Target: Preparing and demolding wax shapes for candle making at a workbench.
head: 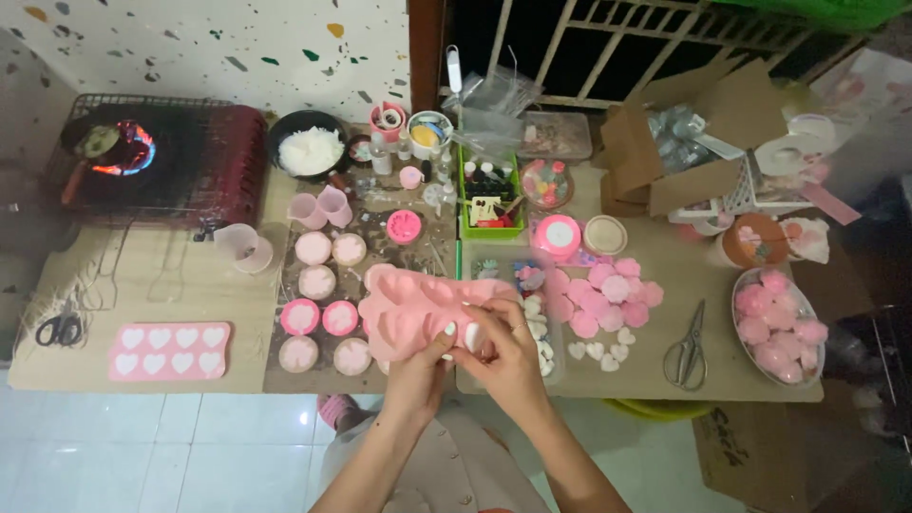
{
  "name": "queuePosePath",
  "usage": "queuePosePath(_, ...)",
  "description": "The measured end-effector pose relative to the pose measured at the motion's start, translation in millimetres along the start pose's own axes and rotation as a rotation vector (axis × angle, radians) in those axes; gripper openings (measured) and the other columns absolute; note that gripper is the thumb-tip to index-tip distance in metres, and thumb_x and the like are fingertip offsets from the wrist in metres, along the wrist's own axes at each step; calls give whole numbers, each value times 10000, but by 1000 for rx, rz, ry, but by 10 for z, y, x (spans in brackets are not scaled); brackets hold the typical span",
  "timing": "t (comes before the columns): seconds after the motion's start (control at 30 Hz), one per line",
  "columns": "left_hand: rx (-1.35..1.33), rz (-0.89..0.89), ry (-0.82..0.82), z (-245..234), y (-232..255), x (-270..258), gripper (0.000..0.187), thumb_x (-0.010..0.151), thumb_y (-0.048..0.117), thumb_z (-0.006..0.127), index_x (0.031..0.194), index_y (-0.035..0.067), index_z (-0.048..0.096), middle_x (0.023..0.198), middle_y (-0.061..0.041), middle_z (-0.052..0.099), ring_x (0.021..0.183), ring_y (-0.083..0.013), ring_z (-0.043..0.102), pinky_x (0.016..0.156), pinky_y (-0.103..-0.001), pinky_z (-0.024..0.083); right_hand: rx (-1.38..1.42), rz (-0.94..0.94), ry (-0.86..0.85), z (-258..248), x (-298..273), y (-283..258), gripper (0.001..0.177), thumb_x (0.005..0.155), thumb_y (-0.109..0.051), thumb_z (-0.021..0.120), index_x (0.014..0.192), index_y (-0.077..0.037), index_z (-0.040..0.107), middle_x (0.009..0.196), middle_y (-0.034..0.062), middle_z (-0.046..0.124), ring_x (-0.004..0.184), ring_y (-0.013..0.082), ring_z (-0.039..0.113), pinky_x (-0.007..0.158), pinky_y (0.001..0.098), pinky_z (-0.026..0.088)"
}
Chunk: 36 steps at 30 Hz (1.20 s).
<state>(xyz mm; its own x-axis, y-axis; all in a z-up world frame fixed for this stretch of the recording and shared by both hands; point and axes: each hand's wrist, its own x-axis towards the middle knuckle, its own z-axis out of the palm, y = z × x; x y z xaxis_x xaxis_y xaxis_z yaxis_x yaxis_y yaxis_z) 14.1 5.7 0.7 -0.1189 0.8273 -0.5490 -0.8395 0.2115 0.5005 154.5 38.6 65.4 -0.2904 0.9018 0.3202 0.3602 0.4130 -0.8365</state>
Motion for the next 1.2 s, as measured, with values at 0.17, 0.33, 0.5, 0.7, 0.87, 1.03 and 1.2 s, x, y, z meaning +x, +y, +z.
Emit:
queuePosePath(0.17, 25, 56, -25, -47, 1, 104, 305, 913, 54, 742, 1200, 17, 647, 1042, -70, 711, 848, -146, 678, 648, -265, 527, 39, -25, 45, 46, -1, 48, 530, 739, 35, 846, 1241, -14, 681, 1194, 68, 618, 683, 79, 616, 581, 237, 555)
queuePosePath(0.33, -2, 39, 8, 151, 154, 8, 316, 860, 46, 707, 1166, 75, 636, 1004, -53, 727, 809, -145, 715, 623, -264, 571, 156, 22, 43, 65, -77, 300, 477, 806, 91, 768, 1263, 7, 659, 1239, 65, 645, 854, 82, 703, 658, 225, 633)
queuePosePath(0.5, 33, 128, 1, 116, 129, 37, 308, 855, 46, 753, 1135, 93, 632, 952, -4, 687, 740, -98, 640, 534, -241, 456, 703, 396, 70, -24, -160, 645, 470, 920, 23, 656, 1381, 0, 568, 1342, 90, 653, 987, 146, 714, 731, 323, 656)
queuePosePath(0.7, 175, 149, 170, -196, 201, 209, 394, 902, 90, 753, 1280, 86, 641, 1023, -12, 668, 787, -138, 610, 622, -287, 512, 959, 506, -6, -408, -237, 1007, 474, 975, -60, 595, 1439, -18, 508, 1250, 160, 680, 1081, 273, 733, 892, 396, 616)
queuePosePath(0.87, 151, 264, 160, -288, 573, 76, 474, 886, 39, 686, 1344, 64, 566, 1223, -66, 660, 1048, -218, 693, 859, -393, 608, 910, 710, 239, -898, -720, 2331, 471, 965, 4, 570, 1433, -12, 516, 1254, 124, 641, 1140, 280, 691, 903, 381, 600)
queuePosePath(1.03, 128, 302, 200, -591, 757, 92, 498, 902, 30, 646, 1384, 64, 524, 1296, -100, 634, 1113, -255, 688, 944, -441, 599, 552, 990, 612, -1273, -1691, 4364, 441, 925, -13, 623, 1363, 14, 581, 1161, 109, 676, 1006, 249, 689, 831, 357, 592)
queuePosePath(1.2, 125, 226, 174, -783, 849, 57, 475, 939, 53, 671, 1393, 13, 537, 1300, -104, 634, 1136, -245, 667, 968, -444, 574, 115, 1063, 571, -1445, -1873, 4485, 463, 887, -41, 689, 1342, 24, 631, 1074, 211, 681, 785, 262, 690, 658, 385, 574)
